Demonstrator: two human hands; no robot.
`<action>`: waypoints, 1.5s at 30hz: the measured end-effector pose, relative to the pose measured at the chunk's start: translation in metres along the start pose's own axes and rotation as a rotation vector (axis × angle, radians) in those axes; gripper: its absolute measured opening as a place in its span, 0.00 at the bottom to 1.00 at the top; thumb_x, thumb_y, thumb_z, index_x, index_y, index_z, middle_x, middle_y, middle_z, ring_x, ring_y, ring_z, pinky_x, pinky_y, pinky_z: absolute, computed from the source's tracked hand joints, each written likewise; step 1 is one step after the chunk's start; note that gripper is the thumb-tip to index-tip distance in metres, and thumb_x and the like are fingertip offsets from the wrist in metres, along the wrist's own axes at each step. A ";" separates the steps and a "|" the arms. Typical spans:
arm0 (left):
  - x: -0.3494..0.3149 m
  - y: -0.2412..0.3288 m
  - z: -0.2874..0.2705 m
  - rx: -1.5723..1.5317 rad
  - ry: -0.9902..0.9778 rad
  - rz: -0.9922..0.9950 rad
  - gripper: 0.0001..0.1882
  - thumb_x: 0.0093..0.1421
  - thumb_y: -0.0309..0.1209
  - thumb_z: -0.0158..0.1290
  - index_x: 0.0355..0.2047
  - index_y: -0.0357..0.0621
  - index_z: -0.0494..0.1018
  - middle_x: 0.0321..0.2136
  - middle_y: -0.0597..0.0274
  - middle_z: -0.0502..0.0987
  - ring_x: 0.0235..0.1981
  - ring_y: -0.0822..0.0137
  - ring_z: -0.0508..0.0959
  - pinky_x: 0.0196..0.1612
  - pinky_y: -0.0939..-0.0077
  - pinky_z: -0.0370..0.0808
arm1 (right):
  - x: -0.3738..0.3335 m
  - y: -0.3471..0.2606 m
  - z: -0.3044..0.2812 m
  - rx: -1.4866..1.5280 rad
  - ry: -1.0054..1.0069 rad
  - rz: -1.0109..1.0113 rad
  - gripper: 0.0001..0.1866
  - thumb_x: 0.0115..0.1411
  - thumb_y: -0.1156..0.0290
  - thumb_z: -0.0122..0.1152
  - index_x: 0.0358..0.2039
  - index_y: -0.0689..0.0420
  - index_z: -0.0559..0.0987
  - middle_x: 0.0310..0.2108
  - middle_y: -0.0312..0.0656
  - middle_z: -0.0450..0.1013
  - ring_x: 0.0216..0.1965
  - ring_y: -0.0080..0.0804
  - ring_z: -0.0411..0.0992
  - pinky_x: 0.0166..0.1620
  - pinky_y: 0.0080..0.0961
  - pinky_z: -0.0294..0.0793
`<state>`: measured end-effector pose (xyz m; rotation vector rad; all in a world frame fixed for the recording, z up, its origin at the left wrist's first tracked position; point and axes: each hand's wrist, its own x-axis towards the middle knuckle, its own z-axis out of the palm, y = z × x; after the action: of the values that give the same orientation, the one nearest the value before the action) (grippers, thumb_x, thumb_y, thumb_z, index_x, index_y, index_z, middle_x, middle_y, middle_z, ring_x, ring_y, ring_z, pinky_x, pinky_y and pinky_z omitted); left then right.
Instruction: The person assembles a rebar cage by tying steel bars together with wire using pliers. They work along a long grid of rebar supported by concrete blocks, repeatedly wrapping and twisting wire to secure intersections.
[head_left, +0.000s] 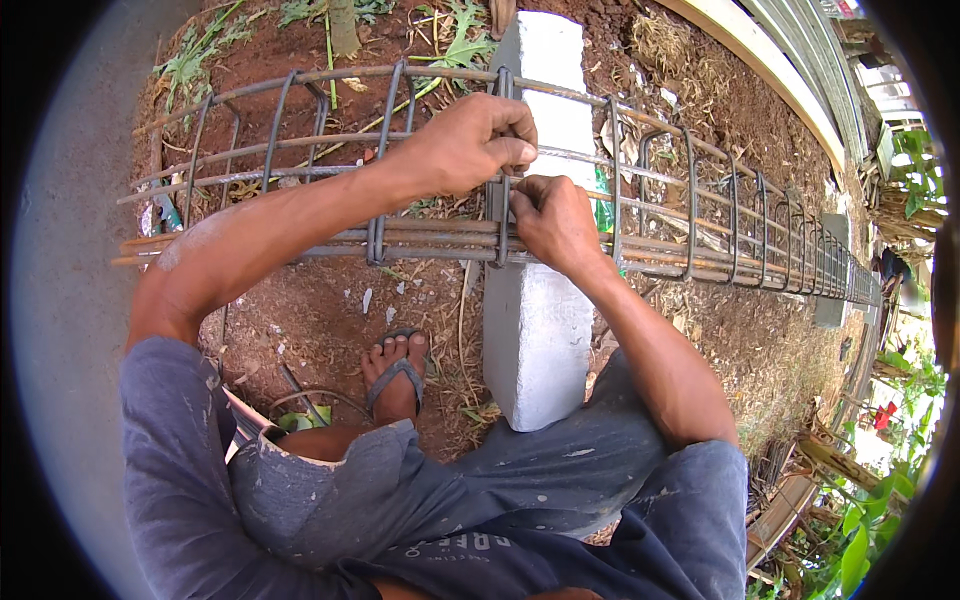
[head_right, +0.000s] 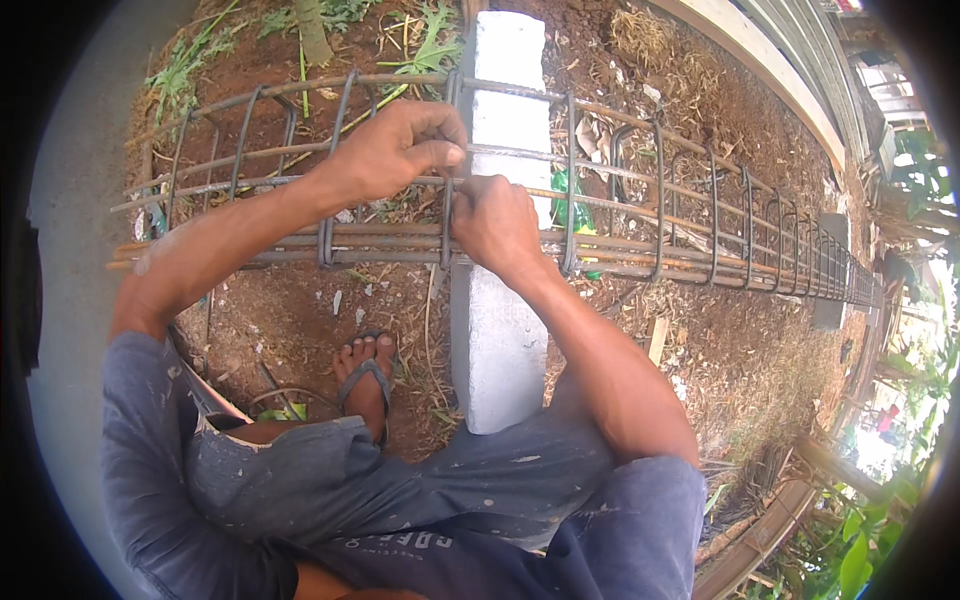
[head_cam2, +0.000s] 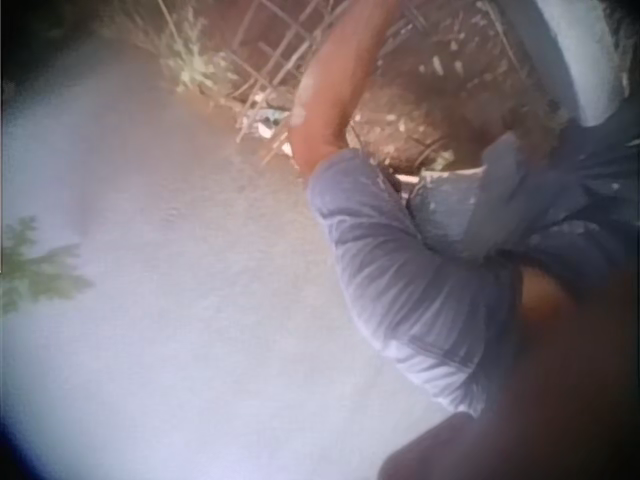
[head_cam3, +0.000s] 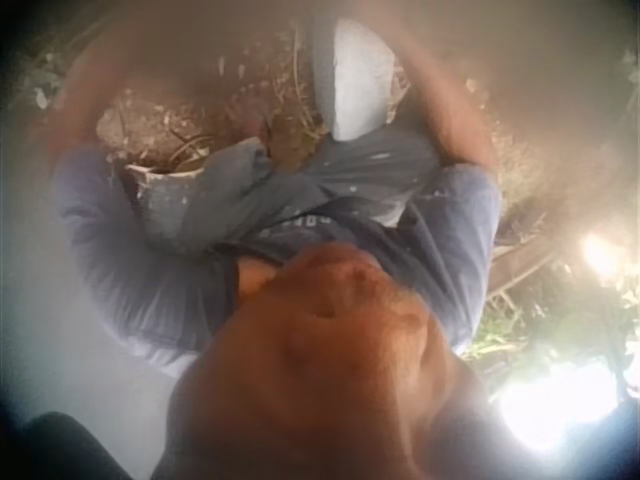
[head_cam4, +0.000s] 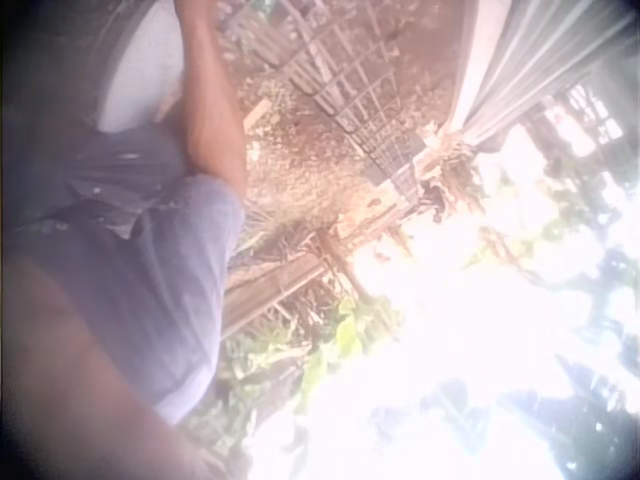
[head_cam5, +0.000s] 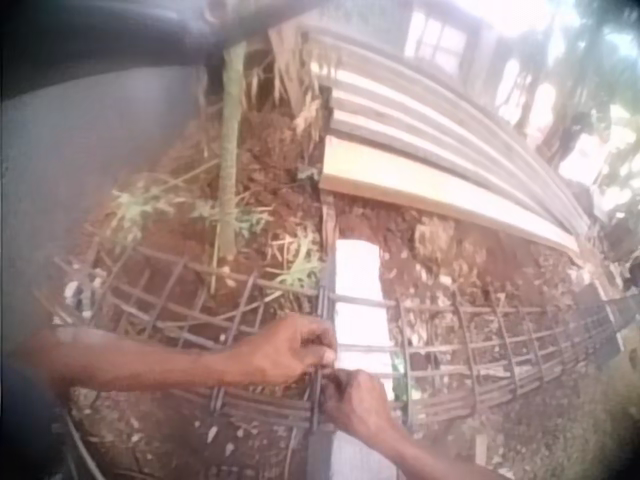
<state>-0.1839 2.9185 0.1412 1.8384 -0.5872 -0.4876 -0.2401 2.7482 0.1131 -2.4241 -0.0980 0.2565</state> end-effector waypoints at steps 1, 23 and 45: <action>-0.004 -0.002 -0.001 -0.023 0.016 -0.006 0.04 0.61 0.25 0.53 0.33 0.37 0.74 0.28 0.66 0.76 0.33 0.75 0.74 0.40 0.74 0.72 | 0.000 -0.002 -0.002 0.033 -0.024 0.009 0.10 0.56 0.71 0.55 0.27 0.63 0.82 0.25 0.61 0.75 0.30 0.60 0.76 0.39 0.49 0.74; -0.039 -0.031 -0.008 0.494 0.179 0.289 0.18 0.51 0.36 0.62 0.39 0.39 0.77 0.35 0.48 0.79 0.44 0.47 0.76 0.52 0.54 0.70 | 0.006 -0.017 -0.007 -0.174 -0.024 0.059 0.19 0.55 0.54 0.63 0.25 0.60 0.83 0.21 0.54 0.77 0.27 0.54 0.77 0.34 0.45 0.75; -0.012 -0.034 0.005 0.712 -0.062 -0.072 0.13 0.53 0.32 0.53 0.33 0.34 0.79 0.30 0.41 0.80 0.39 0.43 0.80 0.47 0.52 0.75 | -0.004 -0.020 -0.014 0.017 0.007 0.045 0.15 0.58 0.60 0.60 0.34 0.59 0.82 0.23 0.56 0.77 0.30 0.56 0.78 0.36 0.47 0.75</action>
<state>-0.1912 2.9318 0.1080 2.5311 -0.8070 -0.4110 -0.2410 2.7542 0.1369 -2.4122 -0.0379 0.2683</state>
